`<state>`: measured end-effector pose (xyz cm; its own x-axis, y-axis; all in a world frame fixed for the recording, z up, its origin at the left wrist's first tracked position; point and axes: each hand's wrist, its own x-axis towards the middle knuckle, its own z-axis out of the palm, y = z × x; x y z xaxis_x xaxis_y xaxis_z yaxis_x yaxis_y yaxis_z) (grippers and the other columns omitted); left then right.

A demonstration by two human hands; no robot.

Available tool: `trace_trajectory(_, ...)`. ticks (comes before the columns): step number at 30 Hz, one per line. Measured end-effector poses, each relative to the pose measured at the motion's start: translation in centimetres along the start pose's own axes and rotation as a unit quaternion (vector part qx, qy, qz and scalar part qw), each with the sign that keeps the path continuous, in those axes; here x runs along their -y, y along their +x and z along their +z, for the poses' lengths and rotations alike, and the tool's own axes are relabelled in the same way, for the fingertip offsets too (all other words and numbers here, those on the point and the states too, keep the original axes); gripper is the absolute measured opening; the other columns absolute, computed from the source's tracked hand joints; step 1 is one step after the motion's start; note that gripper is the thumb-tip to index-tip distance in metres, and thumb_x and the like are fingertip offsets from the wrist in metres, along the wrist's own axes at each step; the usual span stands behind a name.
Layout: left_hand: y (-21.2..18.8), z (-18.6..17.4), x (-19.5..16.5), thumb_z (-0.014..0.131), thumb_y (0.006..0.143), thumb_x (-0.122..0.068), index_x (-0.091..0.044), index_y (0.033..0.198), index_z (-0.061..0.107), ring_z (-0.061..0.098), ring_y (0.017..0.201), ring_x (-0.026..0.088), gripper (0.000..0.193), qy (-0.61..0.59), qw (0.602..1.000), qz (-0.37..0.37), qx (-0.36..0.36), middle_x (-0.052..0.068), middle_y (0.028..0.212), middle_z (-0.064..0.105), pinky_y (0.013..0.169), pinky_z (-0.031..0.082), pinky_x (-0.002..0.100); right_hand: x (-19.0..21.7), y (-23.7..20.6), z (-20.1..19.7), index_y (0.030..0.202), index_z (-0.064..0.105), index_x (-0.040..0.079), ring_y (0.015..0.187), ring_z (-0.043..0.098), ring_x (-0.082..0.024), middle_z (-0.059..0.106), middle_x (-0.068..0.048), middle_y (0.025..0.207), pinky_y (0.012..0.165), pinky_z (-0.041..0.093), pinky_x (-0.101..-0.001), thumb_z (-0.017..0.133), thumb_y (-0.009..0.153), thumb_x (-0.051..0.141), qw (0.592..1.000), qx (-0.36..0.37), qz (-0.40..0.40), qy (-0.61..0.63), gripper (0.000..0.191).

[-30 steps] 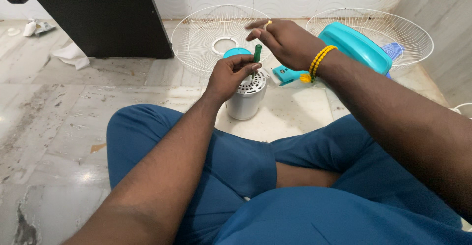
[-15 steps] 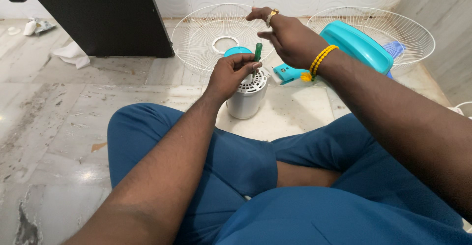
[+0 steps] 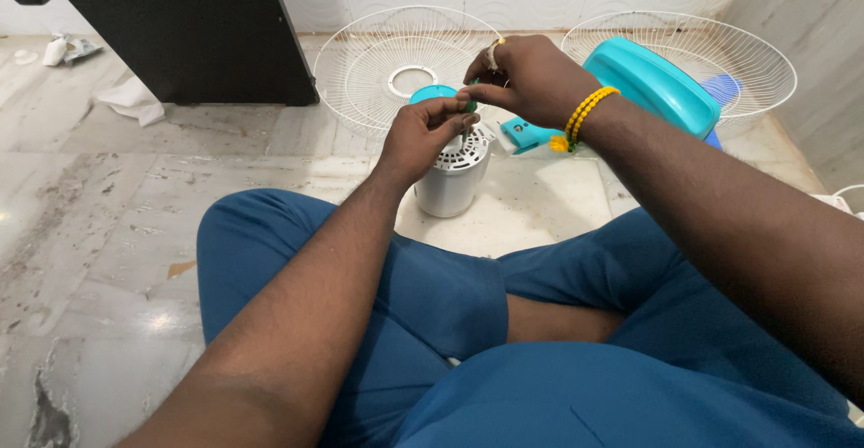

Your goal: The person sits on the floor and disassembles a teal table fan, removing the front grille, blades, and rear guard, then uses a screwdriver to work on the motor housing and reattaches parts. The fan body, guards, and blades are laid on the floor around them as they handle each component.

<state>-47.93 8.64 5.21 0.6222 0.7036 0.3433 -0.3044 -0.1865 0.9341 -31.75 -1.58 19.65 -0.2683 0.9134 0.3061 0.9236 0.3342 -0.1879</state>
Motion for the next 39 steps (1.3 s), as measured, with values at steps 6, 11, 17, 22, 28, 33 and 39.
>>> trace_trajectory(6, -0.6, 0.1, -1.0, 0.076, 0.094, -0.016, 0.001, 0.124, 0.07, 0.072, 0.097, 0.011, 0.036, 0.077, 0.996, -0.028, -0.022, 0.01, 0.109, 0.078, 0.087, 0.059, 0.027, -0.3, 0.2, 0.1, 0.112, 0.077, 0.004, 0.084, 0.075, -0.029, 0.076, -0.018, 0.097, 0.077, 0.059, -0.0384, 0.073, 0.096, 0.022, 1.0, 0.007, -0.016, 0.009, 0.024)
trace_trajectory(11, -0.6, 0.1, -1.0, 0.074, 0.095, -0.016, -0.001, 0.128, 0.07, 0.074, 0.1, 0.01, 0.036, 0.057, 0.998, -0.011, -0.019, 0.009, 0.111, 0.079, 0.09, 0.06, 0.026, -1.0, 0.3, -0.1, 0.12, 0.075, 0.005, 0.09, 0.075, -0.028, 0.077, -0.017, 0.106, 0.081, 0.059, -0.0377, 0.071, 0.094, 0.015, 0.997, 0.009, -0.067, 0.022, 0.028)
trace_trajectory(17, -0.5, 0.0, -0.9, 0.075, 0.094, -0.014, -0.001, 0.124, 0.072, 0.073, 0.1, 0.01, 0.033, 0.057, 0.998, 0.005, -0.016, 0.008, 0.111, 0.08, 0.09, 0.059, 0.026, -0.7, 0.2, -0.2, 0.118, 0.073, 0.004, 0.09, 0.077, -0.022, 0.077, -0.015, 0.102, 0.078, 0.06, -0.0332, 0.079, 0.09, 0.022, 0.997, -0.007, 0.015, 0.078, 0.034)
trace_trajectory(22, -0.6, 0.0, -1.2, 0.078, 0.092, -0.014, -0.001, 0.118, 0.074, 0.073, 0.096, 0.01, 0.03, 0.073, 0.997, -0.02, -0.03, 0.008, 0.106, 0.079, 0.086, 0.06, 0.026, -0.3, 0.1, -0.4, 0.11, 0.077, 0.006, 0.082, 0.077, -0.021, 0.078, -0.013, 0.091, 0.073, 0.059, -0.0334, 0.08, 0.091, 0.024, 0.996, 0.016, 0.065, 0.058, 0.026)
trace_trajectory(28, -0.7, 0.0, -1.4, 0.078, 0.091, -0.016, -0.002, 0.118, 0.073, 0.074, 0.096, 0.01, 0.031, 0.056, 0.998, -0.019, -0.025, 0.007, 0.107, 0.08, 0.086, 0.06, 0.026, -0.3, 0.1, -0.8, 0.121, 0.075, 0.009, 0.09, 0.077, -0.023, 0.078, -0.014, 0.102, 0.08, 0.06, -0.0328, 0.075, 0.091, 0.014, 0.997, 0.029, -0.019, 0.07, 0.031)
trace_trajectory(33, -0.7, 0.1, -1.7, 0.08, 0.09, -0.015, -0.002, 0.114, 0.073, 0.073, 0.097, 0.01, 0.029, 0.082, 0.996, -0.019, -0.028, 0.006, 0.104, 0.078, 0.085, 0.06, 0.025, 0.0, 0.1, -0.6, 0.121, 0.071, 0.006, 0.09, 0.077, -0.021, 0.077, -0.014, 0.102, 0.078, 0.06, -0.0334, 0.079, 0.089, 0.019, 0.996, -0.001, 0.035, 0.084, 0.035)
trace_trajectory(39, -0.7, 0.1, -1.8, 0.078, 0.09, -0.01, -0.001, 0.108, 0.07, 0.075, 0.095, 0.01, 0.022, 0.057, 0.997, -0.03, -0.034, 0.008, 0.101, 0.079, 0.085, 0.061, 0.024, 0.0, 0.1, -0.6, 0.106, 0.073, 0.002, 0.084, 0.078, -0.016, 0.079, -0.011, 0.091, 0.075, 0.062, -0.0297, 0.079, 0.092, 0.02, 0.988, 0.025, 0.08, 0.129, 0.023)
